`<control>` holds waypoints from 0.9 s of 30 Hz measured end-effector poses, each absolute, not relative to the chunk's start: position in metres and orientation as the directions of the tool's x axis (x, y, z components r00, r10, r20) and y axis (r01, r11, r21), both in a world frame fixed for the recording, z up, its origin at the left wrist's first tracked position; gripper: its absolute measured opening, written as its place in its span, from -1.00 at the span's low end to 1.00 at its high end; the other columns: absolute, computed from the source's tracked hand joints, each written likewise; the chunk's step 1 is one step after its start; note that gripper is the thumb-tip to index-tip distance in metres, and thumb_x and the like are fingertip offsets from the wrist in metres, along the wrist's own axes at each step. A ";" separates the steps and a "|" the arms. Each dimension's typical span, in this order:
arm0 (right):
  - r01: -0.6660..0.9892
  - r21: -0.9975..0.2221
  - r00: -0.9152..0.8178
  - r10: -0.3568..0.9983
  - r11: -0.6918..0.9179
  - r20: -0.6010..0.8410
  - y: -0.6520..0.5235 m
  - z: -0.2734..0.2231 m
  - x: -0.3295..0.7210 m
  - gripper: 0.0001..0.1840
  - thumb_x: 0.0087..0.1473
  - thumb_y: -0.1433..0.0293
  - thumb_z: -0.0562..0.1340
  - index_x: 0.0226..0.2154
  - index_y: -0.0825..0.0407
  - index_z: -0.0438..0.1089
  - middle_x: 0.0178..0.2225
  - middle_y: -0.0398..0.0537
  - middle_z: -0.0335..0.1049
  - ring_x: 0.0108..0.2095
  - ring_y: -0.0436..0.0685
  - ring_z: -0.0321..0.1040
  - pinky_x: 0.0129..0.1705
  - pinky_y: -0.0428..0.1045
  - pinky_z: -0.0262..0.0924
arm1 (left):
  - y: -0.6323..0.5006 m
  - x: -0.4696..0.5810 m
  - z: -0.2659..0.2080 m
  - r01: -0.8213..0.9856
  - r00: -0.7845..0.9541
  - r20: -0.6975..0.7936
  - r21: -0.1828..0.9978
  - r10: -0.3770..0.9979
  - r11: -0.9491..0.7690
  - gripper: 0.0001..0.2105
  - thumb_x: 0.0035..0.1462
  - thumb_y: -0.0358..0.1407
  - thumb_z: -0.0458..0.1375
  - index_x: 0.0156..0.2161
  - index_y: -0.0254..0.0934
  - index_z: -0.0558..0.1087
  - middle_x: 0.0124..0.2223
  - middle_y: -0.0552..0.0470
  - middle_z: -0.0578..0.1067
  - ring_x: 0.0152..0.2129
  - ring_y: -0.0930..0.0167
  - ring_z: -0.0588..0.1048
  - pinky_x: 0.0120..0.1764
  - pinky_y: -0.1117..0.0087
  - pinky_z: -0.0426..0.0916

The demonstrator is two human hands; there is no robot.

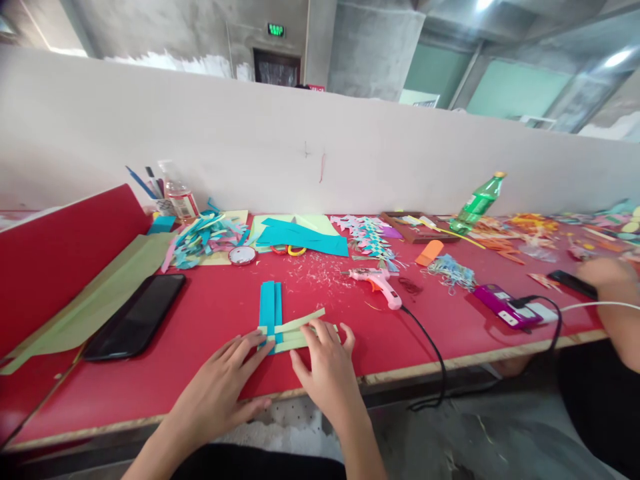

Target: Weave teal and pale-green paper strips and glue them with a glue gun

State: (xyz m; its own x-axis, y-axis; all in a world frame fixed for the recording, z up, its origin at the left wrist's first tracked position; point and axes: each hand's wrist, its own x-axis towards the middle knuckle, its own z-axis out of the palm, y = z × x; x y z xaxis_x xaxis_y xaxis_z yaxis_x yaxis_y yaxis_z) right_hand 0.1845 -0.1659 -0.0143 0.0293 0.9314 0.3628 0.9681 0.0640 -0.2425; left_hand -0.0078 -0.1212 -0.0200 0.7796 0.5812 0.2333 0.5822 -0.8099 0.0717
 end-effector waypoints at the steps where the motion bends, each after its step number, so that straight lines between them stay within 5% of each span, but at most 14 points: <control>1: 0.966 -0.249 0.028 0.936 0.064 0.351 -0.166 -0.014 0.185 -0.72 0.01 0.34 0.06 -0.17 -0.02 0.27 -0.13 0.00 0.30 -0.11 0.15 0.22 0.02 0.20 -0.21 | -0.121 -0.008 -0.020 0.580 0.781 0.234 0.074 0.580 -0.811 -0.39 0.03 0.04 -0.04 0.11 -0.30 0.14 0.07 -0.14 0.26 0.00 0.23 0.23 0.02 0.21 0.16; 17: 0.970 -0.222 0.020 0.879 0.098 0.476 -0.165 -0.009 0.184 -0.66 0.03 0.30 0.05 -0.10 -0.05 0.23 -0.09 0.01 0.27 -0.07 0.16 0.19 0.04 0.17 -0.23 | -0.123 -0.007 -0.017 0.570 0.776 0.238 0.131 0.584 -0.811 -0.41 0.02 0.02 -0.01 0.11 -0.29 0.15 0.05 -0.15 0.27 0.00 0.21 0.24 0.03 0.17 0.14; 27: 0.920 -0.325 -0.102 0.936 0.218 0.337 -0.154 -0.007 0.177 -0.71 0.04 0.25 0.07 -0.13 -0.13 0.25 -0.07 -0.02 0.25 -0.05 0.15 0.19 0.08 0.26 -0.37 | -0.109 -0.009 -0.009 0.647 0.588 0.287 0.395 0.756 -0.653 -0.57 0.11 -0.21 -0.01 0.09 -0.25 0.12 0.03 -0.12 0.23 -0.04 0.30 0.27 -0.06 0.29 0.27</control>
